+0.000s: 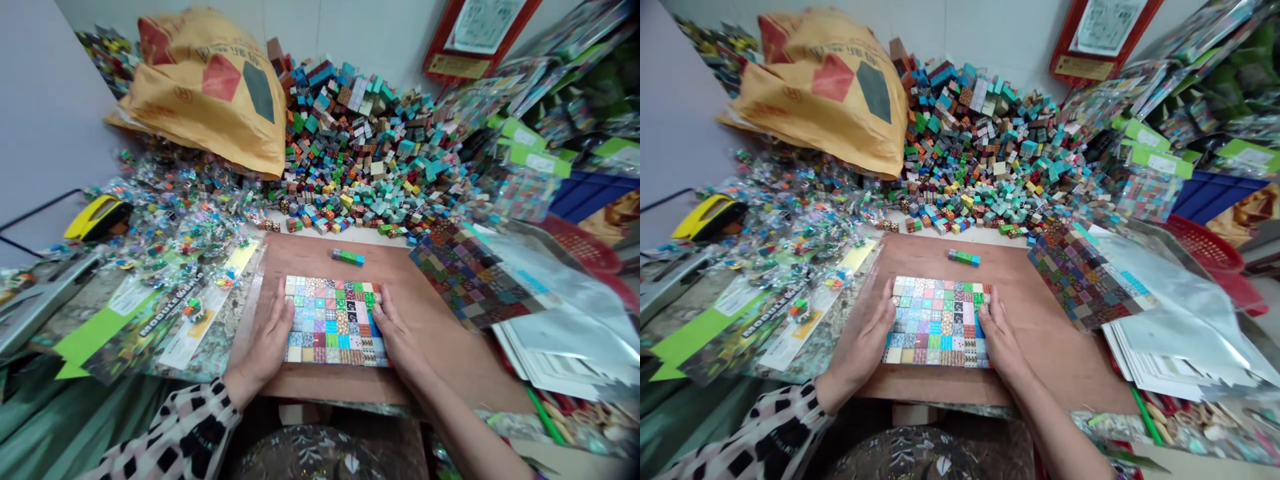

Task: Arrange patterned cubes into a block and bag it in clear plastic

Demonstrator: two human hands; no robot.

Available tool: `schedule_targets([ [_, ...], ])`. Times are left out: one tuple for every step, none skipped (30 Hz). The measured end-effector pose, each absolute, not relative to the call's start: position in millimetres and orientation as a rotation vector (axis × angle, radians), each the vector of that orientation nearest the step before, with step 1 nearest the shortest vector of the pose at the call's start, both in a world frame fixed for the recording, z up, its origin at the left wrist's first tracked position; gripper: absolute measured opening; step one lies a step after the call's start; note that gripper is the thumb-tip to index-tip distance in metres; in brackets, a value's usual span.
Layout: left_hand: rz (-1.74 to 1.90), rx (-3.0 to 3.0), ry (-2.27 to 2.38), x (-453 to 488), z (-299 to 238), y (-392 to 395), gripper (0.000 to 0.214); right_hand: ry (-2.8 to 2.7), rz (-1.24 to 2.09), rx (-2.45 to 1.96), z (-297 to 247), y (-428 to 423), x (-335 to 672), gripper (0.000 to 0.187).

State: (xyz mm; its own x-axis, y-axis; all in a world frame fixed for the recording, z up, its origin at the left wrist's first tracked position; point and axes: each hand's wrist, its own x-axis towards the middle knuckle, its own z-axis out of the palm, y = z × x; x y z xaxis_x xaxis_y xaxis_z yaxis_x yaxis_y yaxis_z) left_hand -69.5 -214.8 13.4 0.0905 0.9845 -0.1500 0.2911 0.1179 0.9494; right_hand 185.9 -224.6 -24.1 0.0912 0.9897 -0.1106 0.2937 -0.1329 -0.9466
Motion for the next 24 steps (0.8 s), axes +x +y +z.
schedule_targets([
  [0.891, 1.348, 1.387, -69, 13, -215, 0.071, -1.294, 1.103, -1.573, -24, -224, 185, 0.077],
  [0.905, 1.336, 1.384, -69, 12, -215, 0.071, -1.263, 1.12, -1.6, -22, -223, 184, 0.079],
  [0.917, 1.328, 1.383, -69, 10, -215, 0.07, -1.231, 1.128, -1.626, -20, -223, 183, 0.081],
  [0.923, 1.326, 1.382, -69, 9, -215, 0.07, -1.216, 1.125, -1.638, -17, -222, 181, 0.083],
  [0.927, 1.329, 1.383, -69, 8, -215, 0.071, -1.209, 1.118, -1.643, -15, -221, 180, 0.085],
  [0.929, 1.334, 1.38, -70, 7, -215, 0.072, -1.208, 1.113, -1.642, -13, -221, 179, 0.086],
  [0.929, 1.338, 1.372, -70, 7, -215, 0.074, -1.211, 1.113, -1.638, -11, -220, 178, 0.087],
  [0.932, 1.337, 1.363, -71, 6, -214, 0.076, -1.215, 1.119, -1.631, -10, -220, 177, 0.089],
  [0.936, 1.333, 1.356, -71, 6, -213, 0.077, -1.221, 1.128, -1.62, -10, -219, 176, 0.09],
  [0.939, 1.325, 1.354, -72, 5, -213, 0.078, -1.226, 1.136, -1.603, -10, -219, 176, 0.092],
  [0.937, 1.316, 1.358, -72, 5, -212, 0.078, -1.231, 1.14, -1.582, -11, -219, 175, 0.093],
  [0.936, 1.308, 1.366, -73, 5, -212, 0.079, -1.233, 1.138, -1.563, -12, -219, 174, 0.095],
  [0.94, 1.301, 1.375, -74, 5, -212, 0.079, -1.234, 1.132, -1.549, -13, -219, 174, 0.096],
  [0.944, 1.297, 1.377, -74, 6, -212, 0.079, -1.234, 1.121, -1.541, -13, -219, 173, 0.098],
  [0.954, 1.289, 1.375, -75, 6, -212, 0.079, -1.236, 1.111, -1.542, -14, -220, 172, 0.1],
  [0.959, 1.28, 1.37, -76, 7, -213, 0.079, -1.241, 1.102, -1.547, -15, -220, 171, 0.103],
  [0.955, 1.271, 1.366, -76, 8, -213, 0.078, -1.249, 1.094, -1.551, -15, -220, 171, 0.106],
  [0.945, 1.262, 1.368, -76, 9, -213, 0.078, -1.258, 1.091, -1.551, -15, -220, 170, 0.108],
  [0.936, 1.26, 1.37, -76, 10, -213, 0.077, -1.264, 1.091, -1.545, -16, -220, 170, 0.11],
  [0.933, 1.263, 1.373, -76, 11, -213, 0.077, -1.265, 1.09, -1.536, -16, -219, 170, 0.111],
  [0.934, 1.272, 1.375, -76, 12, -213, 0.076, -1.258, 1.087, -1.527, -17, -219, 170, 0.111],
  [0.938, 1.287, 1.377, -76, 13, -213, 0.075, -1.242, 1.081, -1.519, -17, -218, 169, 0.11],
  [0.943, 1.305, 1.381, -76, 13, -213, 0.075, -1.224, 1.074, -1.513, -18, -218, 169, 0.109],
  [0.945, 1.32, 1.387, -76, 13, -212, 0.074, -1.207, 1.069, -1.509, -18, -218, 169, 0.108],
])
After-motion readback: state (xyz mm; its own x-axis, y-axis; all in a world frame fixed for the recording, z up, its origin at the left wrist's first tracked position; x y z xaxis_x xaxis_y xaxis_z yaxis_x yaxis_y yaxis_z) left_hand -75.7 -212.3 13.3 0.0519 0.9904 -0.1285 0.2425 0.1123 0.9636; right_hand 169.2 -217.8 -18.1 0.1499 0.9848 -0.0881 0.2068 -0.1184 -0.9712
